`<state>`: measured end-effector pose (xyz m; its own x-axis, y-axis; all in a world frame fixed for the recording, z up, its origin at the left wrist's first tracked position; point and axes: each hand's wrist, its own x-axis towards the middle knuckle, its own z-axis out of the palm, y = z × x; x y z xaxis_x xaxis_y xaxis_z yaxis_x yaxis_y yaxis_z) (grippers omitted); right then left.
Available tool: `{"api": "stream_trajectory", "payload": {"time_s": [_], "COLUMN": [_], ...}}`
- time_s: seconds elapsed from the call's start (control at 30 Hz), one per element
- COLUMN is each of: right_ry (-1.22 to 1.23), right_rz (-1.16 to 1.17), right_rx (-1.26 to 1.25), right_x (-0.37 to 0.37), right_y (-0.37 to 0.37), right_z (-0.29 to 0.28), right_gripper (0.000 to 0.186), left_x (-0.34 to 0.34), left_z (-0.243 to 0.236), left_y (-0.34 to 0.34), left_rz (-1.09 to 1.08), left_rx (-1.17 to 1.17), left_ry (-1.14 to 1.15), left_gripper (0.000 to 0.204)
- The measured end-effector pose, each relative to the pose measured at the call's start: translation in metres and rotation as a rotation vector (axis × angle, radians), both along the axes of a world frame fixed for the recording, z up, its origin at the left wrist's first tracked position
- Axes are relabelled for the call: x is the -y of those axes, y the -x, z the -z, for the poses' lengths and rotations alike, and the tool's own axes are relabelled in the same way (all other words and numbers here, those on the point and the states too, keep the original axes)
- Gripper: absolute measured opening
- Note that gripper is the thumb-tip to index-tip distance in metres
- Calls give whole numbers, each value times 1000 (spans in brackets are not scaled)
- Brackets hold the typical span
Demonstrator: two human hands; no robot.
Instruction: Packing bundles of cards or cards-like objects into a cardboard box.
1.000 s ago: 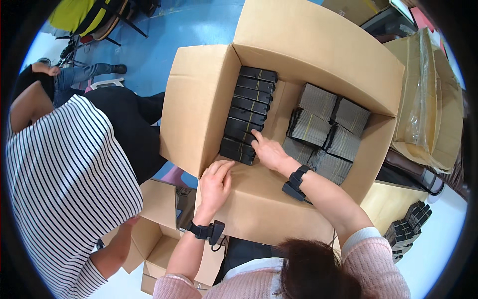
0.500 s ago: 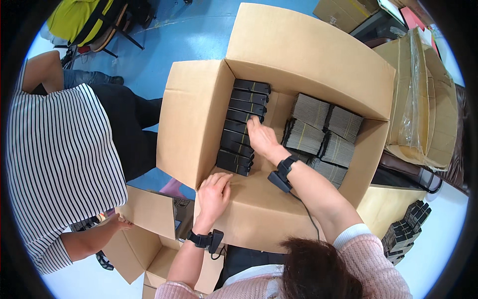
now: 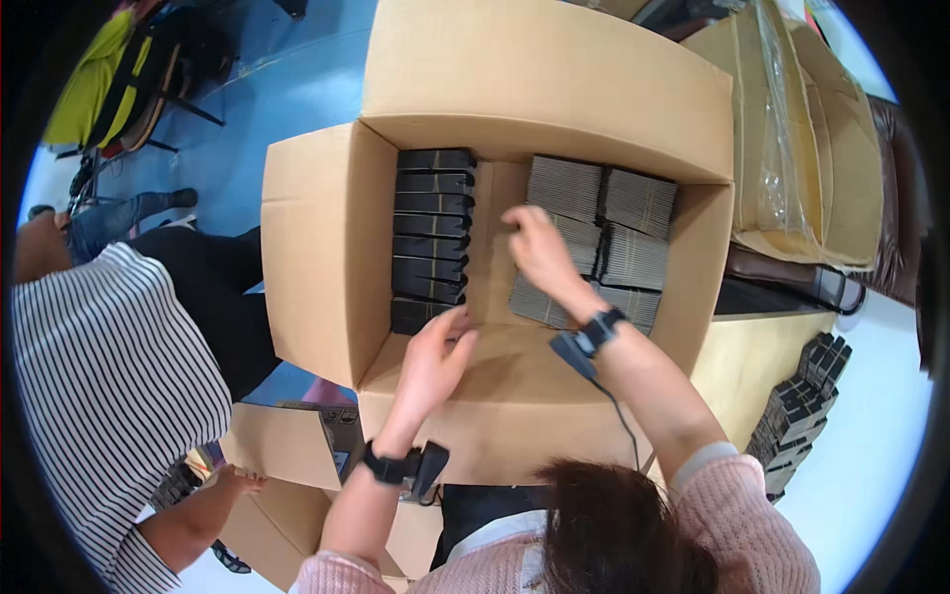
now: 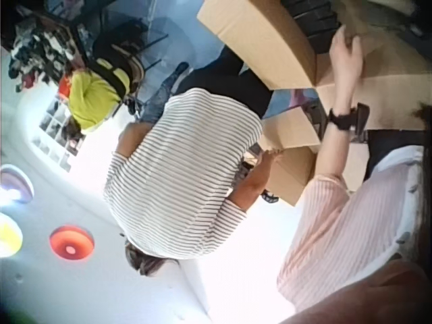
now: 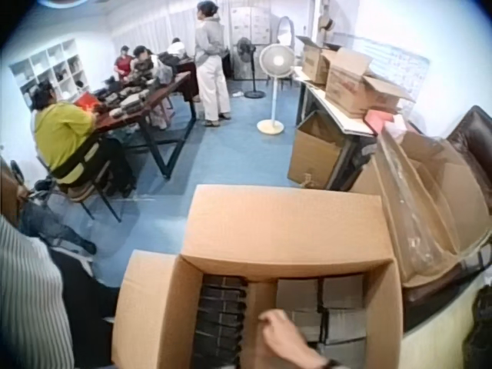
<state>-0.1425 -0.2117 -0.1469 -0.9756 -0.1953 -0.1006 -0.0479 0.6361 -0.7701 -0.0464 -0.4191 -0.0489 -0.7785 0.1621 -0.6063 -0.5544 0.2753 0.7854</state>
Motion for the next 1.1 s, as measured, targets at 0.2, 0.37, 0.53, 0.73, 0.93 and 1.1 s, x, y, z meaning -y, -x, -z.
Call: {"api": "stream_trajectory", "payload": {"time_s": [0.2,0.37,0.53,0.73,0.93,1.1], "right_ry": [-67,-149,-113,-96,-58,118], "right_rz": [171,61,41,9,37,126], "right_rx": [695,626,600,606,575,962], "right_x": [-104,-115,-109,-98,-99,-100], "right_y": [-76,-115,-126,-126,-119,-117], "right_z": [-36,-53,-50,-29,-35,-54], "right_gripper": [18,20,23,22,23,25], "left_x": [-65,-96,-111,-105,-79,-51], "left_z": [131,218,241,229,195,162], "left_y": [39,31,23,23,36,47], "left_rz": [137,77,-35,10,114,177], "left_rx": [568,473,511,573,761,796], "left_ry": [-34,-13,-9,-83,-221,-266], "left_gripper": [66,66,60,59,66,65]}}
